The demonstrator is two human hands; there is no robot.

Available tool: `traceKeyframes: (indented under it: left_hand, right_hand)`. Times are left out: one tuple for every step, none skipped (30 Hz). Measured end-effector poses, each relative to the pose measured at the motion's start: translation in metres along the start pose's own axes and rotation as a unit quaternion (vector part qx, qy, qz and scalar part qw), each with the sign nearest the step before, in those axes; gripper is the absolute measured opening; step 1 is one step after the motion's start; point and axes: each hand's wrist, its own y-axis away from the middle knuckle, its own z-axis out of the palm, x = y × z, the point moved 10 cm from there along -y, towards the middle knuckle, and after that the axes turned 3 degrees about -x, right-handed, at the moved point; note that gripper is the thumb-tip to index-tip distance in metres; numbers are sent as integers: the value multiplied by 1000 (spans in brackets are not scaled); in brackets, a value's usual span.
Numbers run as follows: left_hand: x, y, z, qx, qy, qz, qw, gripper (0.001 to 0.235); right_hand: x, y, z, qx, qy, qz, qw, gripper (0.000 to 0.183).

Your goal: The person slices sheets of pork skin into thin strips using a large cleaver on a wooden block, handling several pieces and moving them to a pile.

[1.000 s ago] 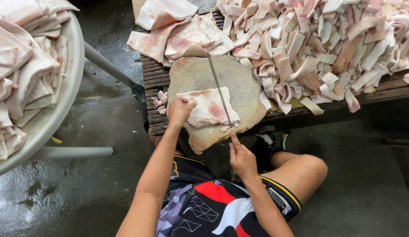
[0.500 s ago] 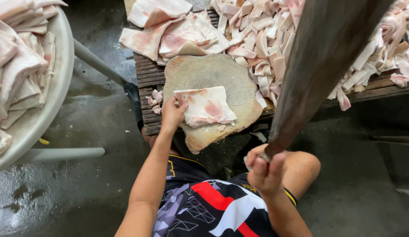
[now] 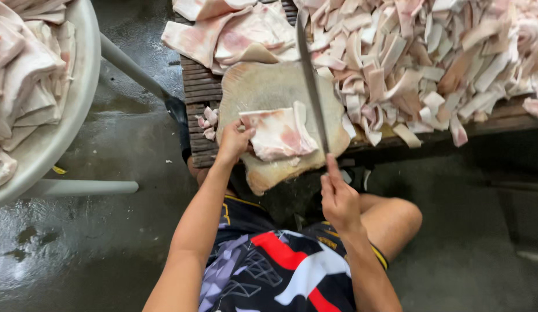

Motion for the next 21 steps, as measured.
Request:
traceKeyframes:
  left_hand:
    - [6, 0, 3, 3, 3, 3, 1000, 23]
    - [3, 6, 5, 4, 9, -16, 1000, 22]
    - [0, 11, 8, 5, 15, -35, 999, 21]
    - [0, 14, 9, 1, 12, -38, 999, 21]
    - [0, 17, 8, -1, 6, -40, 999, 20]
    - [1, 18, 5, 3, 3, -39, 999, 18]
    - [1, 18, 4, 4, 2, -39, 999, 18]
    - [0, 16, 4, 1, 5, -35, 999, 18]
    - [-2, 15, 3, -1, 8, -31, 999, 19]
    - [-7, 16, 3, 2, 8, -29, 1000, 19]
    - [-12, 18, 5, 2, 36, -23, 999, 21]
    - [-7, 12, 3, 6, 64, -9, 998, 24]
    - [4, 0, -6, 12, 65, 2, 998, 24]
    - [1, 3, -7, 8, 44, 12, 999, 21]
    - [-3, 10, -5, 5, 23, 22, 999, 18]
    - [6, 6, -3, 4, 24, 36, 999, 18]
    - [1, 10, -8, 46, 54, -9, 997, 20]
    - [-12, 26, -15, 93, 85, -68, 990, 21]
    - [-9, 34, -15, 97, 87, -68, 989, 21]
    - [-8, 41, -14, 123, 142, -55, 981, 23]
    - [-7, 49, -11, 149, 197, -43, 968, 25]
  right_hand:
    - [-7, -5, -13, 8, -84, 7, 996, 59]
    - [-13, -3, -23, 9, -85, 12, 996, 59]
    - [-36, 1, -39, 37, -103, -100, 989, 61]
    - [-52, 13, -49, 65, -117, -213, 968, 64]
    - [-41, 16, -39, 69, -116, -209, 969, 64]
    - [-30, 14, -18, 65, -113, -216, 968, 64]
    - [-18, 15, -1, 60, -110, -223, 967, 64]
    - [-4, 14, 16, 57, -111, -226, 966, 64]
    - [23, 6, 51, 0, 41, -124, 991, 62]
    - [52, 5, 73, -56, 191, -18, 980, 61]
    - [55, 15, 74, -57, 190, -21, 980, 61]
    - [73, 18, 72, -77, 134, 51, 987, 60]
    - [90, 16, 72, -98, 78, 122, 985, 59]
    - [95, 29, 68, -99, 79, 139, 982, 59]
    - [95, 35, 62, -89, 93, 130, 983, 57]
    - [95, 12, 58, -70, 106, 93, 988, 55]
    - [95, 0, 56, -64, 107, 80, 989, 55]
    - [91, 4, 52, -40, 94, 74, 992, 55]
    - [89, 6, 48, -17, 81, 67, 994, 55]
    - [92, 8, 47, -14, 83, 72, 994, 55]
    - [105, 6, 46, -13, 32, 115, 993, 55]
